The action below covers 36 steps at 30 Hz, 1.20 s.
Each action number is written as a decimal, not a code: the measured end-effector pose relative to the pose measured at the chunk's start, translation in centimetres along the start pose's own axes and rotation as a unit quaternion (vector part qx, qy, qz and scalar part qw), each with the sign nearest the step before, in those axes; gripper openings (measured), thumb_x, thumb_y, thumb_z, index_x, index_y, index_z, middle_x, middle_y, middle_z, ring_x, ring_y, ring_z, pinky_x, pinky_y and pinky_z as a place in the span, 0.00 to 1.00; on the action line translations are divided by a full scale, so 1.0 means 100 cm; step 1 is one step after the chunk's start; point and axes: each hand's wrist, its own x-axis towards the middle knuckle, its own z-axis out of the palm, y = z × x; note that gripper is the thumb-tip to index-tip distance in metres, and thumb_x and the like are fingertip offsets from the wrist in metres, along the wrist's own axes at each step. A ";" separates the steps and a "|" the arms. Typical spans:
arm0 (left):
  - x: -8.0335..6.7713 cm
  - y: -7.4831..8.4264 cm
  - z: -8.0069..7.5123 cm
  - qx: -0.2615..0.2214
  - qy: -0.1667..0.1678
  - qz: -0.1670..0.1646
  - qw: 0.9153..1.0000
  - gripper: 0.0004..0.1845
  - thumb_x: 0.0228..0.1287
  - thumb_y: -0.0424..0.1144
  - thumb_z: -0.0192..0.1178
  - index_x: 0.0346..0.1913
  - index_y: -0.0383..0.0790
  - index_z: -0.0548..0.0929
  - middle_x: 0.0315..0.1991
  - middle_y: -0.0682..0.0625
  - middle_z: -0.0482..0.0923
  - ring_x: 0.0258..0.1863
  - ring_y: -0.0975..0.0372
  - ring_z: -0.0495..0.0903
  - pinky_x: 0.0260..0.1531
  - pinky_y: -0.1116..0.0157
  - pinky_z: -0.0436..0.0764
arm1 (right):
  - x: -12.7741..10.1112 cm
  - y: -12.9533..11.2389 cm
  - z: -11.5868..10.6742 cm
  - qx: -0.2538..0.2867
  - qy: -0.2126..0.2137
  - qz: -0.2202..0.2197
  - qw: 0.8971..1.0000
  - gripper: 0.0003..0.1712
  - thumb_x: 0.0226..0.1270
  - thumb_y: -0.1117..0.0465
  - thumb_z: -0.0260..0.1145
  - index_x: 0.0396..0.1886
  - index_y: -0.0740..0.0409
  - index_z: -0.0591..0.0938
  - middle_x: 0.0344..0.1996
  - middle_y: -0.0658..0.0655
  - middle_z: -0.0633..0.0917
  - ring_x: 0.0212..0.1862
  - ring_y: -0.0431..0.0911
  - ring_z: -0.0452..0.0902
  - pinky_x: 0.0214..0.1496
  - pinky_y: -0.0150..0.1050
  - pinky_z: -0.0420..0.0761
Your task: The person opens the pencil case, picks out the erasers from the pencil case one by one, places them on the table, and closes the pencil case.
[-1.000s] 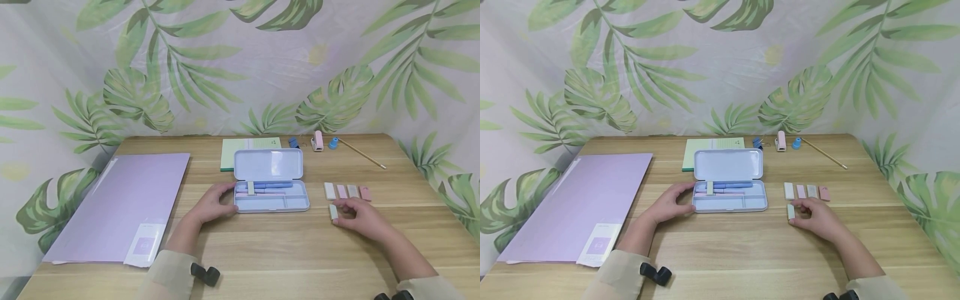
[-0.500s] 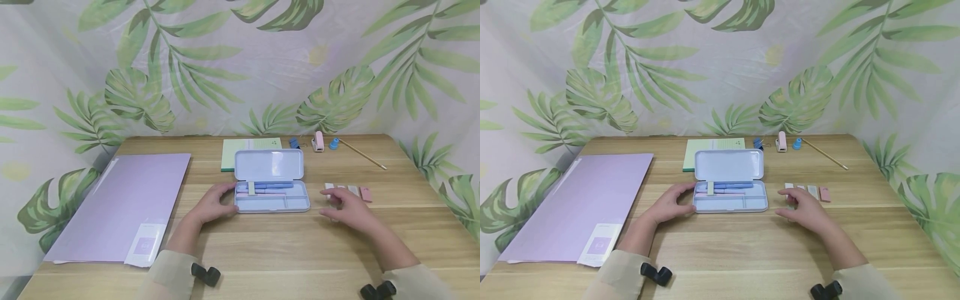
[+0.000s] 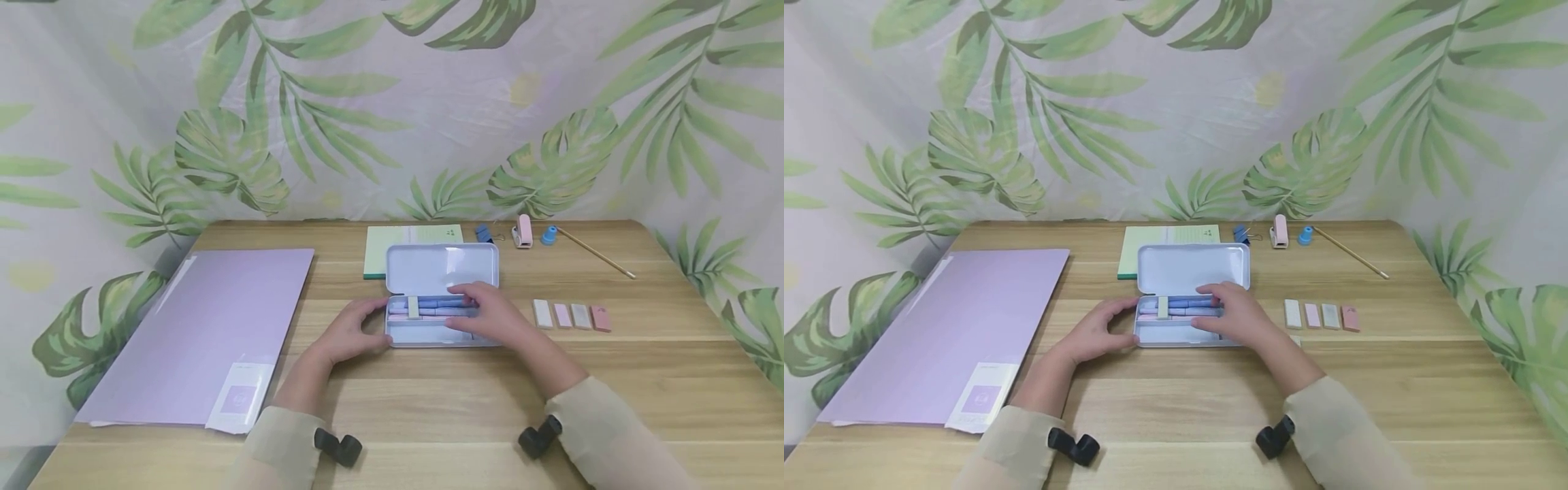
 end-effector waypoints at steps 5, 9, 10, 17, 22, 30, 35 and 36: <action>0.001 0.002 -0.001 0.000 -0.001 0.005 1.000 0.41 0.50 0.48 0.68 0.71 0.46 0.69 0.71 0.44 0.66 0.73 0.50 0.62 0.73 0.48 0.61 | 0.021 -0.015 0.015 0.001 -0.022 -0.005 1.000 0.36 0.55 0.46 0.74 0.62 0.54 0.78 0.41 0.54 0.79 0.46 0.47 0.72 0.54 0.44 0.75; 0.001 0.002 -0.001 0.000 -0.002 0.006 1.000 0.41 0.50 0.48 0.68 0.70 0.47 0.70 0.71 0.45 0.67 0.72 0.50 0.62 0.73 0.48 0.61 | 0.032 -0.021 0.025 -0.020 -0.043 0.009 0.999 0.36 0.55 0.44 0.74 0.63 0.52 0.78 0.42 0.52 0.79 0.47 0.46 0.72 0.54 0.43 0.76; 0.001 0.002 -0.001 0.000 -0.002 0.005 1.000 0.41 0.50 0.48 0.68 0.70 0.47 0.70 0.71 0.45 0.67 0.72 0.50 0.62 0.73 0.48 0.61 | 0.034 -0.022 0.026 -0.028 -0.046 0.011 0.998 0.36 0.55 0.44 0.74 0.63 0.52 0.78 0.43 0.52 0.80 0.47 0.45 0.72 0.53 0.43 0.77; 0.002 0.004 -0.001 -0.001 0.000 0.002 1.000 0.41 0.50 0.48 0.68 0.70 0.48 0.70 0.71 0.46 0.67 0.72 0.51 0.62 0.73 0.48 0.62 | 0.041 -0.024 0.032 -0.054 -0.045 0.019 0.997 0.33 0.56 0.44 0.73 0.61 0.49 0.80 0.43 0.51 0.80 0.45 0.44 0.73 0.50 0.40 0.77; 0.002 0.004 -0.001 0.001 -0.003 0.005 1.000 0.40 0.50 0.48 0.68 0.70 0.47 0.70 0.71 0.46 0.67 0.72 0.50 0.62 0.73 0.48 0.61 | 0.038 -0.022 0.032 -0.033 -0.036 0.020 0.999 0.31 0.55 0.46 0.74 0.59 0.50 0.81 0.44 0.51 0.81 0.47 0.45 0.74 0.53 0.43 0.78; 0.001 0.000 -0.001 0.000 -0.006 0.014 1.000 0.40 0.52 0.48 0.68 0.71 0.45 0.70 0.71 0.43 0.67 0.72 0.48 0.62 0.73 0.47 0.61 | 0.023 -0.009 0.019 0.008 0.013 0.007 1.000 0.30 0.55 0.48 0.75 0.57 0.52 0.82 0.40 0.53 0.80 0.45 0.47 0.73 0.50 0.43 0.77; 0.000 -0.002 -0.002 -0.001 -0.009 0.023 1.000 0.41 0.53 0.48 0.69 0.71 0.44 0.69 0.71 0.42 0.66 0.73 0.47 0.61 0.73 0.46 0.60 | 0.002 0.002 -0.002 0.021 0.020 0.023 0.999 0.31 0.56 0.47 0.74 0.58 0.51 0.81 0.41 0.54 0.80 0.46 0.48 0.73 0.48 0.41 0.75; 0.000 -0.002 -0.002 0.000 -0.008 0.024 1.000 0.41 0.53 0.48 0.69 0.71 0.43 0.69 0.71 0.42 0.67 0.72 0.46 0.61 0.73 0.46 0.60 | -0.004 0.005 -0.007 0.025 0.018 0.029 0.999 0.31 0.56 0.48 0.74 0.59 0.52 0.80 0.42 0.55 0.80 0.47 0.49 0.73 0.49 0.42 0.76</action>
